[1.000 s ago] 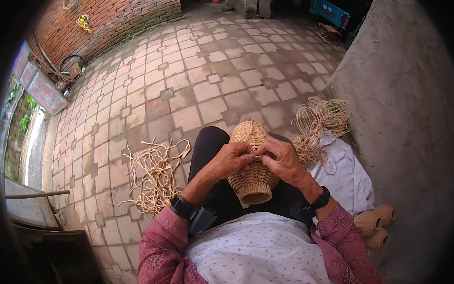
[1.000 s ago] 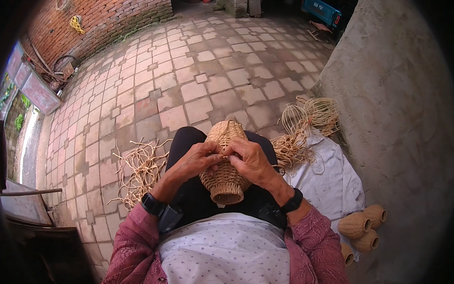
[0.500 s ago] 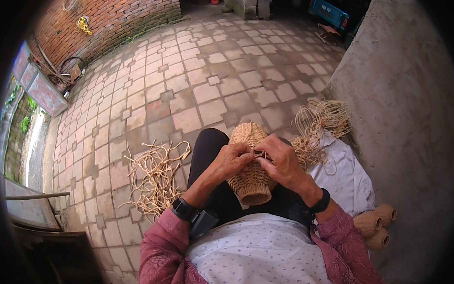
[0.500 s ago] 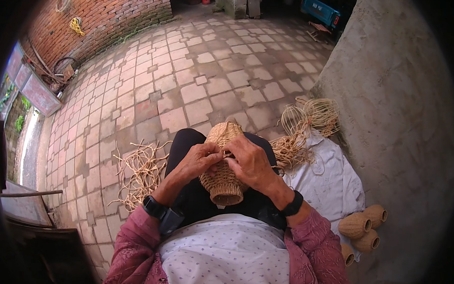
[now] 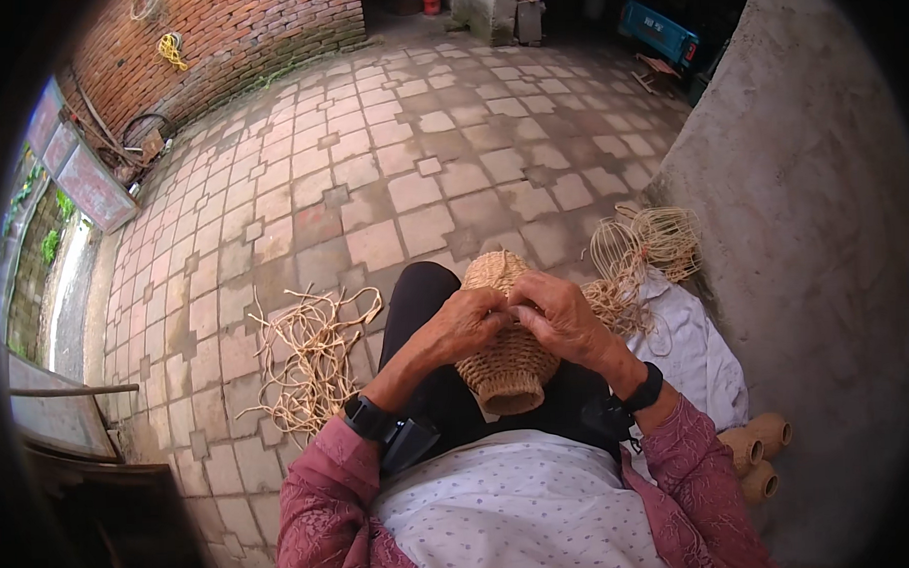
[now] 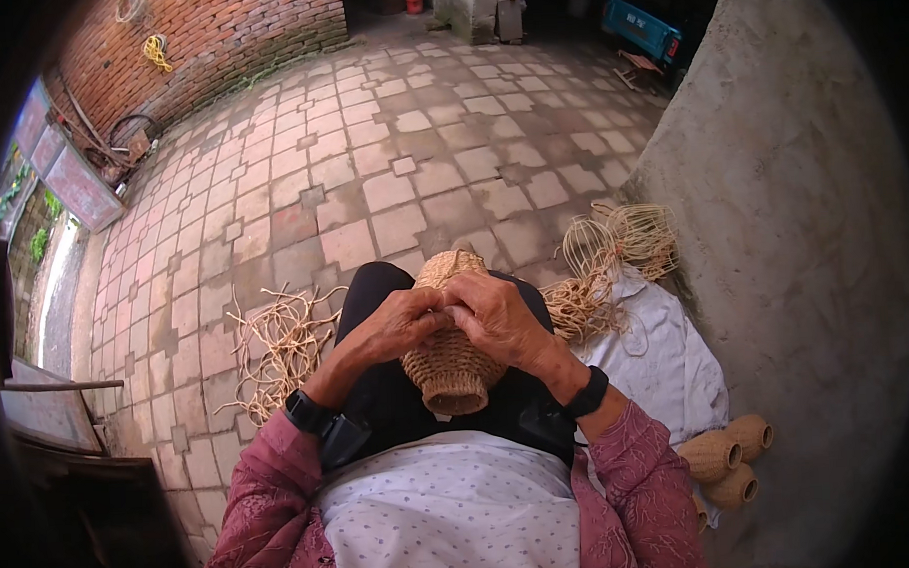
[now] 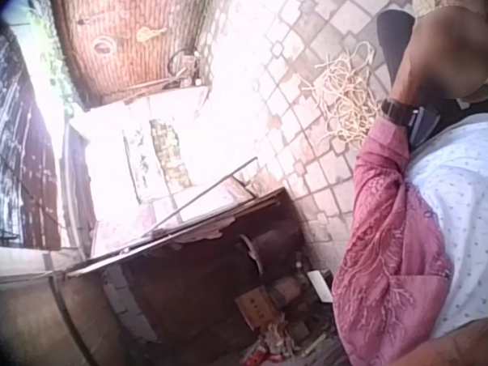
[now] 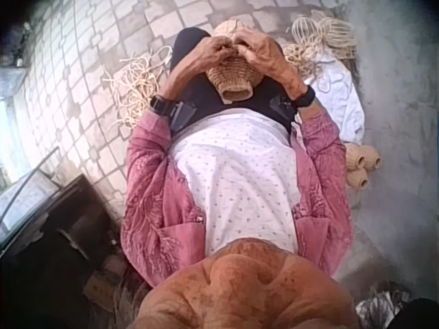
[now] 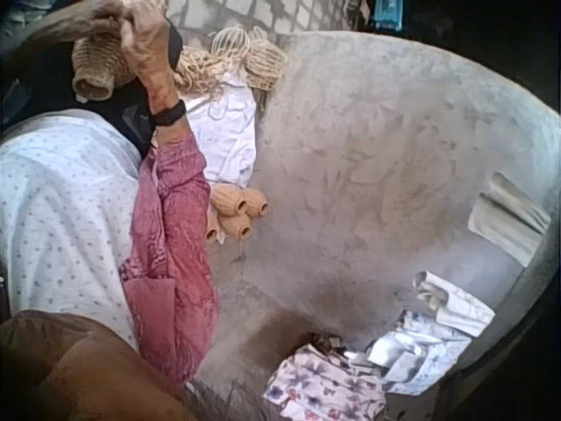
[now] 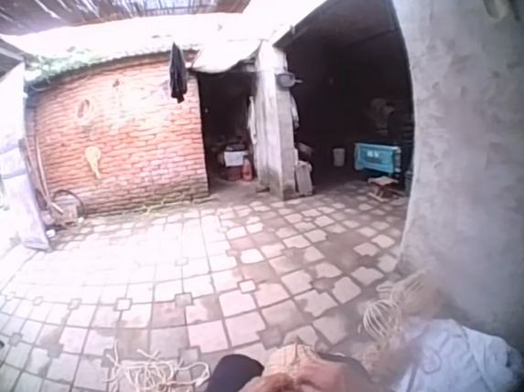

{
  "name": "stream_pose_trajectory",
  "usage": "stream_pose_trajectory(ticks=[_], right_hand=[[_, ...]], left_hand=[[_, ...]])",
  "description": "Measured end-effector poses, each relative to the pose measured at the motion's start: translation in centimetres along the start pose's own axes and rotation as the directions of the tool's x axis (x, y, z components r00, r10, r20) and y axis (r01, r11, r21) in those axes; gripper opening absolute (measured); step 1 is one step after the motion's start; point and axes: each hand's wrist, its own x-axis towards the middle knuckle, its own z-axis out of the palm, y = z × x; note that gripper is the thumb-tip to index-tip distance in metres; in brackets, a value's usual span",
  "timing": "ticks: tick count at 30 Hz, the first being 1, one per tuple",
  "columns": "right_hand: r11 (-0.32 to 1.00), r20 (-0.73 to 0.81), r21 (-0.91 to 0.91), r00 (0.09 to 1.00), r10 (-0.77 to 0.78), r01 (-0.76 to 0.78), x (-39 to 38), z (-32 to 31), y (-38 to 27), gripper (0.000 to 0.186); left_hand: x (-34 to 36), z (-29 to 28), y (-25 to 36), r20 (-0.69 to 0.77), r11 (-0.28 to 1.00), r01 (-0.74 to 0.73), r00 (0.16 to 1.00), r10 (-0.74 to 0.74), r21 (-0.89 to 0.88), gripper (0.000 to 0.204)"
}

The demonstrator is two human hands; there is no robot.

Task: The recorder is weaving a small bamboo or wicker basket using thin strips of material.

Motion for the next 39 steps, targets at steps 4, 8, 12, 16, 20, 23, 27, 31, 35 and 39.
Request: stream_pose_trajectory(ticks=[4,8,12,16,20,23,27,31,35,39], right_hand=[[0.985,-0.028,0.123,0.992,0.126,-0.122,-0.2,0.2,0.0,0.014],[0.892,-0.023,0.290,0.929,0.369,-0.347,-0.5,0.9,0.1,0.014],[0.794,-0.071,0.495,0.895,0.441,-0.352,-0.5,1.6,1.0,0.018],[0.727,-0.068,0.593,0.878,0.474,-0.346,-0.4,1.8,1.3,0.020],[0.720,-0.046,0.592,0.877,0.479,-0.362,-0.4,1.7,0.8,0.021],[0.740,-0.093,0.583,0.877,0.471,-0.336,-0.6,1.6,0.6,0.017],[0.948,-0.100,0.150,0.949,0.297,-0.281,-1.9,0.6,1.4,0.016],[0.960,-0.150,0.105,0.950,0.274,-0.261,-1.8,0.4,-0.4,0.016],[0.968,-0.173,0.130,0.956,0.237,-0.216,-0.8,0.0,-0.9,0.014],[0.992,-0.090,0.021,0.988,0.129,-0.128,-0.6,0.0,-0.3,0.014]], left_hand=[[-0.3,0.3,-0.1,-0.059,0.997,-0.009,0.998,0.004,-0.080,0.021],[-0.8,0.8,-0.2,-0.105,0.994,-0.028,0.994,0.016,-0.109,0.021],[-1.1,1.4,0.2,-0.207,0.987,-0.063,0.978,0.031,-0.151,0.019],[-1.4,1.6,0.7,-0.273,0.987,-0.058,0.962,0.015,-0.151,0.018],[-1.2,2.6,0.1,-0.383,0.983,-0.164,0.916,0.123,-0.077,0.017],[-1.0,3.1,-0.5,-0.467,0.973,-0.207,0.873,0.138,-0.100,0.015],[-0.8,3.2,-0.4,-0.483,0.964,-0.196,0.871,0.088,-0.179,0.012],[-0.6,3.3,-0.6,-0.489,0.957,-0.209,0.868,0.086,-0.203,0.012],[-0.6,3.1,-0.4,-0.465,0.963,-0.221,0.876,0.126,-0.156,0.012],[-0.6,3.1,-0.3,-0.473,0.967,-0.236,0.866,0.165,-0.095,0.012]])
